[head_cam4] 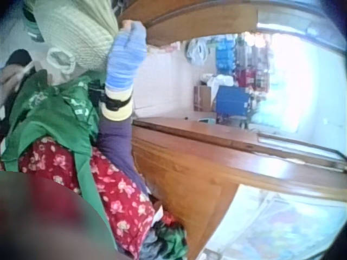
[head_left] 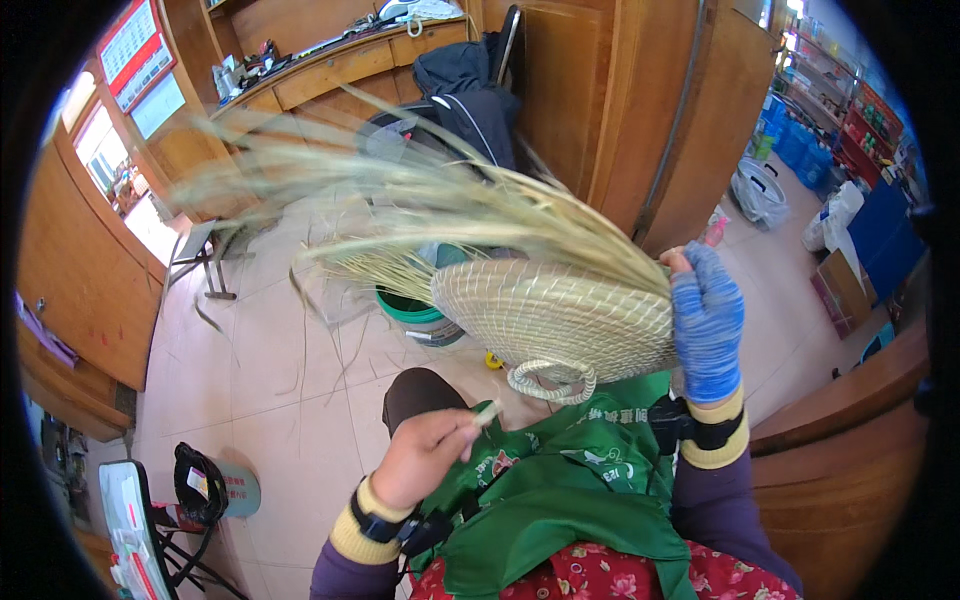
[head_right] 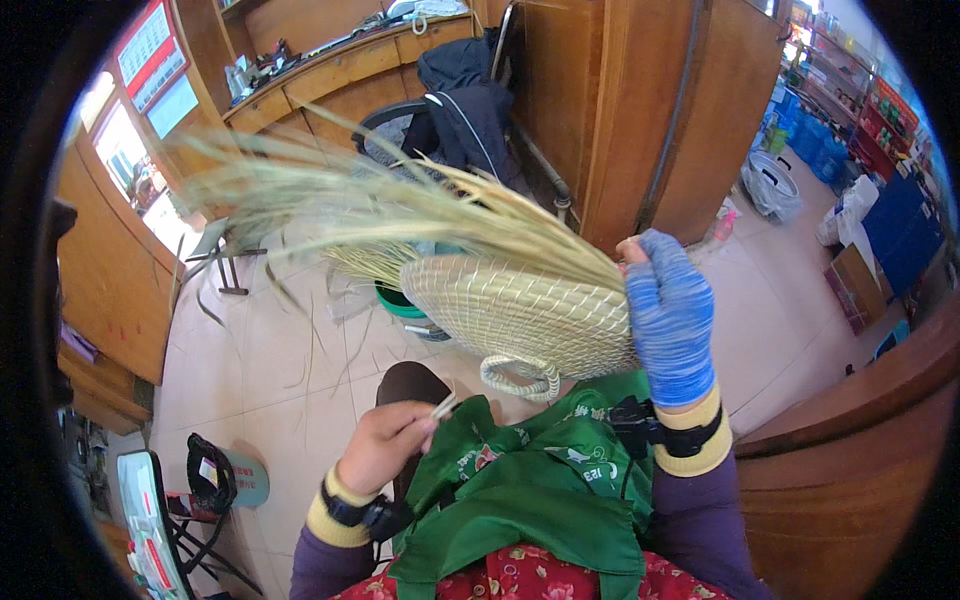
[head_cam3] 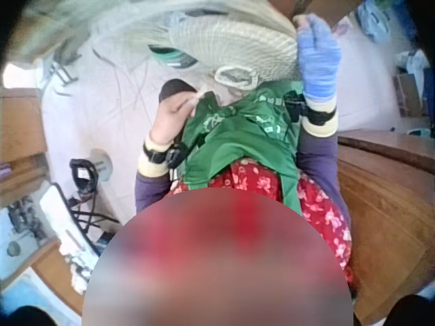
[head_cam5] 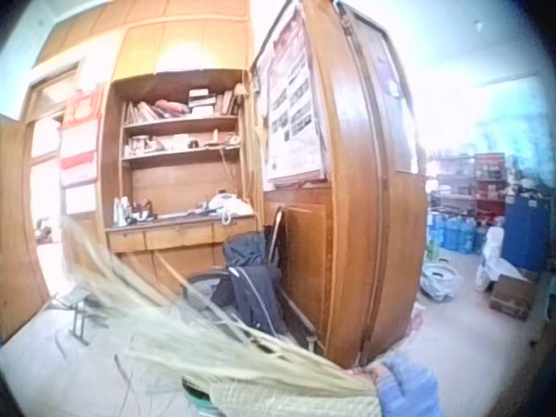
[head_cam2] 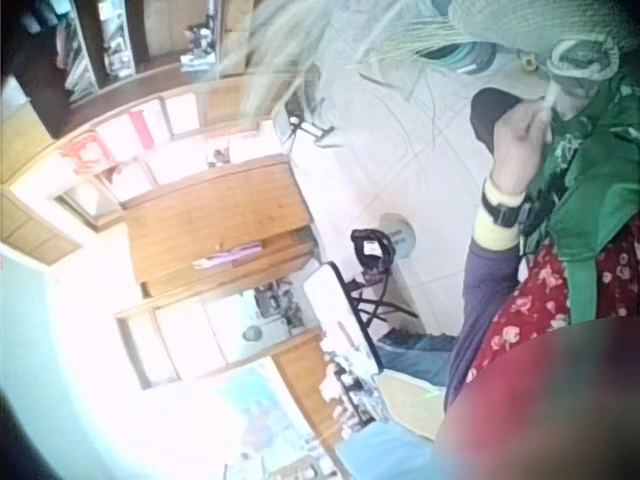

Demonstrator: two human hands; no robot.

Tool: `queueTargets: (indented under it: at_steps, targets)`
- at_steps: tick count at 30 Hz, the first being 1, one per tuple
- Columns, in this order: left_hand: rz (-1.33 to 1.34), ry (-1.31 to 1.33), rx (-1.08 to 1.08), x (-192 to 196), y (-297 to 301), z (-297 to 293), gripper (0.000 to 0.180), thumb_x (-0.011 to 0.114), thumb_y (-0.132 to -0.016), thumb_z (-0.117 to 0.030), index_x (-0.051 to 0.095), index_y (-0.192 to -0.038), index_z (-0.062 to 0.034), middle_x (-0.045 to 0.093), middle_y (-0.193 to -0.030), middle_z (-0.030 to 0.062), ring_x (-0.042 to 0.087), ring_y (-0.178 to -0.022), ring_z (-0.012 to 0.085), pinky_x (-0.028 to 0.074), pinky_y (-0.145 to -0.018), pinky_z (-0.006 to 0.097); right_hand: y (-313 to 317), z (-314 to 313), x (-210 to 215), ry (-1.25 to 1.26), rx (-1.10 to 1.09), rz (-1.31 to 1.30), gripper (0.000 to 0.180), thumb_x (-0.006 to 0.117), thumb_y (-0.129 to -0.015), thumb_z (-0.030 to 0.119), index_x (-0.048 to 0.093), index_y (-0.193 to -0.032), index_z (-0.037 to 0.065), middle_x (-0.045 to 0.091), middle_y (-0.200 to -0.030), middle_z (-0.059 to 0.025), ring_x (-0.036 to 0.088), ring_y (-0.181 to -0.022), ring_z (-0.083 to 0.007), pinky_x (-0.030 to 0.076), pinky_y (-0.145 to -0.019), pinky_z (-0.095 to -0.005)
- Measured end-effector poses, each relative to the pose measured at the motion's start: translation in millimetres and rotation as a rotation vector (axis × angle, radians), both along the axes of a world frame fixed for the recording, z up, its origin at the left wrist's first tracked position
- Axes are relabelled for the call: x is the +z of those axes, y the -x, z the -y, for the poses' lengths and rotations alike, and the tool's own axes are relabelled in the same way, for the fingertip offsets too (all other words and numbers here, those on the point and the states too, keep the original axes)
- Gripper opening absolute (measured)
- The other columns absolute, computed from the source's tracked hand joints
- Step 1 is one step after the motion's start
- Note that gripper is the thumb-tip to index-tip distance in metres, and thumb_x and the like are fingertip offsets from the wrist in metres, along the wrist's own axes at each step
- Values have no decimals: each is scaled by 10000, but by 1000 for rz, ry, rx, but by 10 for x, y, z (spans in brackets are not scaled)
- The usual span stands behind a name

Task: The person weaves a straw hat by hand, threading dried straw through the existing weave and securing it with a needle and thread. They repeatedly pull the straw tight, adjust the hat's shape, and continue the weaving process.

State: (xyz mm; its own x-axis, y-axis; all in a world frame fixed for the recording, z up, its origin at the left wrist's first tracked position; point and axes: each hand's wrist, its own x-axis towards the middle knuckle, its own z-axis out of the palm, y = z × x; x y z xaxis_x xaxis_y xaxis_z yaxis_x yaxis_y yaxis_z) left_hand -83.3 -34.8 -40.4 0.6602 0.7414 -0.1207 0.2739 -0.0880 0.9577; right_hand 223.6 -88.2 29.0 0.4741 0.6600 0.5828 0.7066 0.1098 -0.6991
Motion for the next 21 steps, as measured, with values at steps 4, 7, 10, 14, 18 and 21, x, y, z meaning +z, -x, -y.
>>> queueTargets:
  at_steps: [4,7,10,14,18,21]
  targets:
    - [145,-127,-370,488,127,230,183,563,-993,-59,667,-1121,20,657,-800,47,619,-695,123,482,-630,265,-158,142,97,87,73,28,154,531,-979,109,643,-986,2,646,-846,-135,658,-816,-276,504,-769,-342]
    - [283,-265,-404,626,-62,337,189,539,-1000,-46,667,-1119,24,649,-814,66,594,-654,135,474,-619,262,-54,158,-45,79,250,78,153,543,-951,89,653,-1005,-3,657,-1011,-153,645,-910,-329,514,-814,-369]
    - [286,-48,-205,684,-261,364,191,543,-997,-45,648,-1143,19,651,-810,67,550,-614,101,435,-573,233,158,98,-276,78,264,690,182,588,-906,82,653,-1050,-8,638,-1150,-133,649,-999,-289,537,-854,-365]
    - [365,215,39,677,-569,253,152,552,-1004,-55,590,-1134,13,682,-851,66,524,-594,63,430,-549,194,295,37,-439,161,366,180,190,624,-920,107,664,-1066,-10,683,-1051,-122,667,-979,-266,535,-863,-336]
    - [368,167,105,678,-792,120,90,561,-1003,-63,564,-1054,12,699,-851,89,534,-586,68,441,-543,205,211,36,-406,88,655,-559,230,640,-949,167,679,-1096,-6,712,-982,-119,679,-966,-243,524,-871,-315]
    - [294,70,111,658,-915,102,80,566,-1002,-70,556,-1031,3,698,-829,86,529,-564,68,431,-519,202,129,29,-373,-9,699,-401,201,643,-944,166,693,-1061,10,702,-1024,-118,671,-981,-237,515,-877,-321]
